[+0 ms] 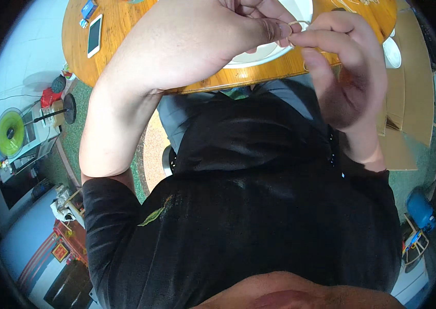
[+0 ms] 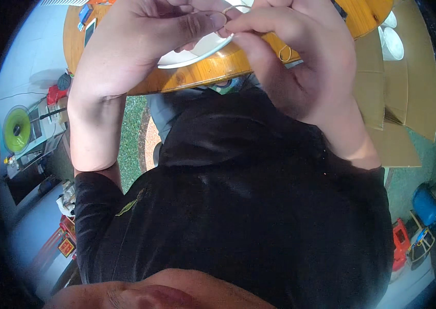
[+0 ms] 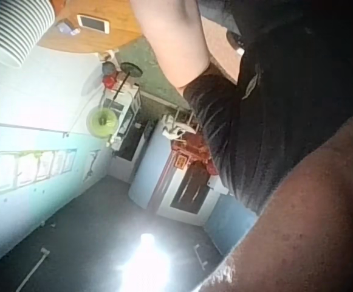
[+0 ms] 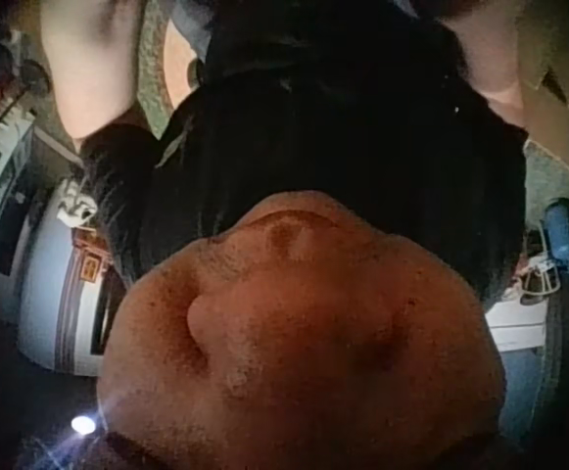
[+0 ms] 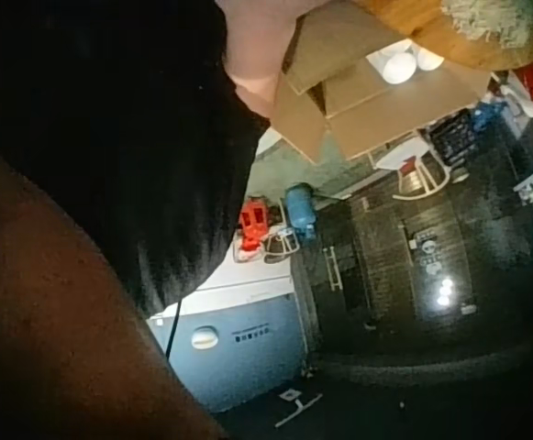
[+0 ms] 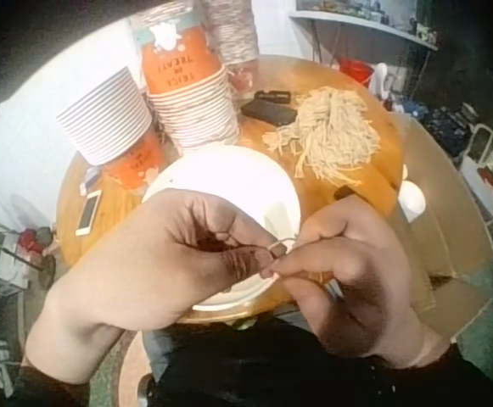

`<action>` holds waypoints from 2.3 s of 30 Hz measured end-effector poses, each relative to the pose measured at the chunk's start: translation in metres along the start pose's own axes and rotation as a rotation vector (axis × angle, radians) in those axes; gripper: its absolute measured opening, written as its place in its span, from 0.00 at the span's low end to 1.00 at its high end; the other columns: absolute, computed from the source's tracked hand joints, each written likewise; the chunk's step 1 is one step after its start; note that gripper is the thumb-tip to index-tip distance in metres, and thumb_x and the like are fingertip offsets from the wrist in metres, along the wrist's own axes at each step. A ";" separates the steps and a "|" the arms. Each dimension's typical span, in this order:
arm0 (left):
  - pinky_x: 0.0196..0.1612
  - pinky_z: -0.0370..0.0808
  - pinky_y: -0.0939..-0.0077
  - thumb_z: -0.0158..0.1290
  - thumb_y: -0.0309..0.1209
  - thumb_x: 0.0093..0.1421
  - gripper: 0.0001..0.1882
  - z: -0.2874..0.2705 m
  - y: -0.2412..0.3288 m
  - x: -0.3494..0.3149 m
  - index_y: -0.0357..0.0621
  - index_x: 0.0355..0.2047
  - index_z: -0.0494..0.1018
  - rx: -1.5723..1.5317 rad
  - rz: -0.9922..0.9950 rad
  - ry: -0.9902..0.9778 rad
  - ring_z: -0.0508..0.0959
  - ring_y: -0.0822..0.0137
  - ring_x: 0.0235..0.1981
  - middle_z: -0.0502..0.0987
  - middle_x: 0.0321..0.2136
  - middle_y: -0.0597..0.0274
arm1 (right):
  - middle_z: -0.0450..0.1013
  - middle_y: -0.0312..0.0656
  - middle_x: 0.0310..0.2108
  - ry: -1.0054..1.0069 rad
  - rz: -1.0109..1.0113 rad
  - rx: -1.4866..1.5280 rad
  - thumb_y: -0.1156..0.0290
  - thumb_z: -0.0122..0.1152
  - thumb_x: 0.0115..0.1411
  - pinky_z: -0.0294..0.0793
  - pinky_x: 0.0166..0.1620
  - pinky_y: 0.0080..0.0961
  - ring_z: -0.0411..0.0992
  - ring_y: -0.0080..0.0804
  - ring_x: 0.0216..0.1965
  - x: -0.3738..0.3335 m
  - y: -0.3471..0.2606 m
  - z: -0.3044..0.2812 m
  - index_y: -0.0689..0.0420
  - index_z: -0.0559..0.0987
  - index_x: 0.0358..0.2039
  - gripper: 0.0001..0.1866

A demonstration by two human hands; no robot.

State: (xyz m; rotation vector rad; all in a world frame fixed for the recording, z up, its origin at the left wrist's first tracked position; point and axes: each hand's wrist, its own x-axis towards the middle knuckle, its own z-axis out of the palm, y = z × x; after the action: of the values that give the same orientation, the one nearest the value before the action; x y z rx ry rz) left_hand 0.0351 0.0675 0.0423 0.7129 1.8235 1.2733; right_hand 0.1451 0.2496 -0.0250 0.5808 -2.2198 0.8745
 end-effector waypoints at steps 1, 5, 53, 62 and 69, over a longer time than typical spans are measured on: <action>0.44 0.79 0.80 0.55 0.15 0.66 0.09 0.000 0.000 0.000 0.31 0.43 0.82 0.010 0.013 -0.005 0.82 0.71 0.37 0.86 0.38 0.55 | 0.77 0.42 0.39 0.017 0.028 0.045 0.87 0.69 0.55 0.73 0.45 0.23 0.75 0.31 0.39 -0.004 0.003 0.001 0.61 0.84 0.39 0.12; 0.44 0.80 0.79 0.55 0.15 0.66 0.09 0.001 0.003 -0.003 0.31 0.43 0.82 0.003 0.034 -0.019 0.83 0.71 0.37 0.86 0.38 0.55 | 0.77 0.41 0.38 0.044 0.120 0.181 0.88 0.68 0.56 0.73 0.46 0.23 0.75 0.29 0.40 -0.005 0.004 0.002 0.63 0.84 0.40 0.11; 0.45 0.81 0.80 0.65 0.15 0.59 0.13 -0.006 0.010 -0.004 0.36 0.44 0.79 0.215 0.194 -0.023 0.83 0.74 0.38 0.83 0.35 0.62 | 0.71 0.41 0.42 0.164 -0.036 0.015 0.83 0.74 0.55 0.71 0.47 0.21 0.73 0.27 0.41 -0.018 0.014 0.009 0.61 0.84 0.39 0.11; 0.47 0.80 0.80 0.62 0.14 0.61 0.14 0.004 0.025 -0.005 0.37 0.46 0.77 0.148 0.048 0.067 0.81 0.74 0.38 0.80 0.35 0.64 | 0.74 0.45 0.46 0.230 0.229 0.719 0.88 0.63 0.59 0.73 0.50 0.24 0.74 0.29 0.46 -0.021 0.013 0.019 0.67 0.80 0.43 0.11; 0.47 0.79 0.80 0.58 0.13 0.63 0.12 0.000 0.000 -0.004 0.36 0.46 0.76 -0.071 0.123 0.042 0.81 0.74 0.40 0.80 0.37 0.64 | 0.74 0.47 0.49 0.351 0.399 0.866 0.85 0.57 0.65 0.72 0.47 0.24 0.72 0.27 0.40 -0.035 0.025 0.033 0.67 0.80 0.45 0.09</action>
State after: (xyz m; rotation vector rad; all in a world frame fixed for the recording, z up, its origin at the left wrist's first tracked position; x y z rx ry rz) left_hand 0.0373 0.0647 0.0435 0.7738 1.7814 1.4357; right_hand 0.1393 0.2477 -0.0788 0.3081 -1.5832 2.0043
